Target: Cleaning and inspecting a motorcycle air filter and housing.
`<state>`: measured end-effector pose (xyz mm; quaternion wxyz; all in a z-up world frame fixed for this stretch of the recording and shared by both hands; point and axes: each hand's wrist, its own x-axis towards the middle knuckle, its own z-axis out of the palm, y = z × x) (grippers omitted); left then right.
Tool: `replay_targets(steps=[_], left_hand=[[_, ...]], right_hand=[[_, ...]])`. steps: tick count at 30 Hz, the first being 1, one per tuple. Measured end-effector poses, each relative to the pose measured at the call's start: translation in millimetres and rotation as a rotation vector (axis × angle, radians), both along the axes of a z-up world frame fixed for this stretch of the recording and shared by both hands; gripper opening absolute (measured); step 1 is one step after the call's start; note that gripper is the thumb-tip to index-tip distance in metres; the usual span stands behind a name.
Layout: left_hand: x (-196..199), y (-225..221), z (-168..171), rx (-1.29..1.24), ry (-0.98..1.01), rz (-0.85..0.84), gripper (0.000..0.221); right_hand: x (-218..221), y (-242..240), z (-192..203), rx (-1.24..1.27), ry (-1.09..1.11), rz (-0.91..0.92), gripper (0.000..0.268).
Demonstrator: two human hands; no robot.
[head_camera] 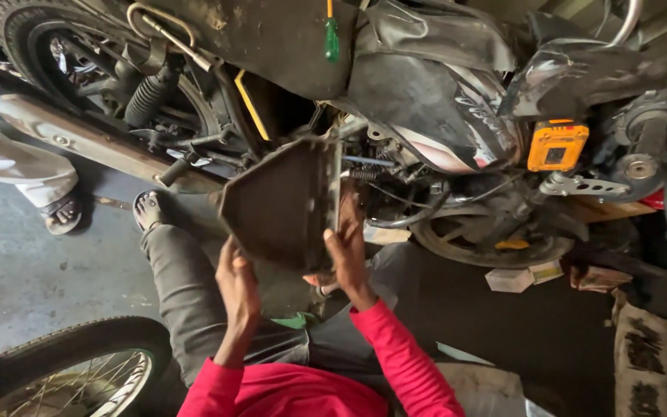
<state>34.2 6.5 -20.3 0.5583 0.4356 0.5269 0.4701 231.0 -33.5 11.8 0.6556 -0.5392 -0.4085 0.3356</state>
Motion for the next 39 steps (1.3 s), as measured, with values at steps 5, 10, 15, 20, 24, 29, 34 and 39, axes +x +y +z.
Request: replay_targets(steps=[5,10,15,20,24,29,34,39], left_hand=[[10,4,-11,-0.016,-0.095,-0.021,0.047],[-1,11,-26,0.009,-0.075,0.093,0.055],[-6,19,-39,0.108,-0.008,0.085,0.055],[13,11,-2,0.226,0.079,0.004,0.053],[19,10,16,0.274,0.133,-0.060,0.052],[8,12,4,0.269,0.197,-0.052,0.049],[12,13,7,0.306,0.276,-0.049,0.051],[20,17,17,0.263,0.282,-0.079,0.052]], right_hand=[[-3,-20,-13,0.020,-0.173,0.047,0.069],[22,-37,-10,-0.243,-0.366,-0.165,0.041],[9,-31,102,-0.098,-0.705,-0.331,0.027],[-6,22,103,0.064,-0.967,-0.256,0.017],[-23,49,76,-0.325,-1.161,-0.028,0.014],[-44,28,34,-0.050,-1.422,0.241,0.036],[-30,29,26,0.088,-1.314,0.137,0.037],[-27,37,38,0.129,-1.292,0.021,0.036]])
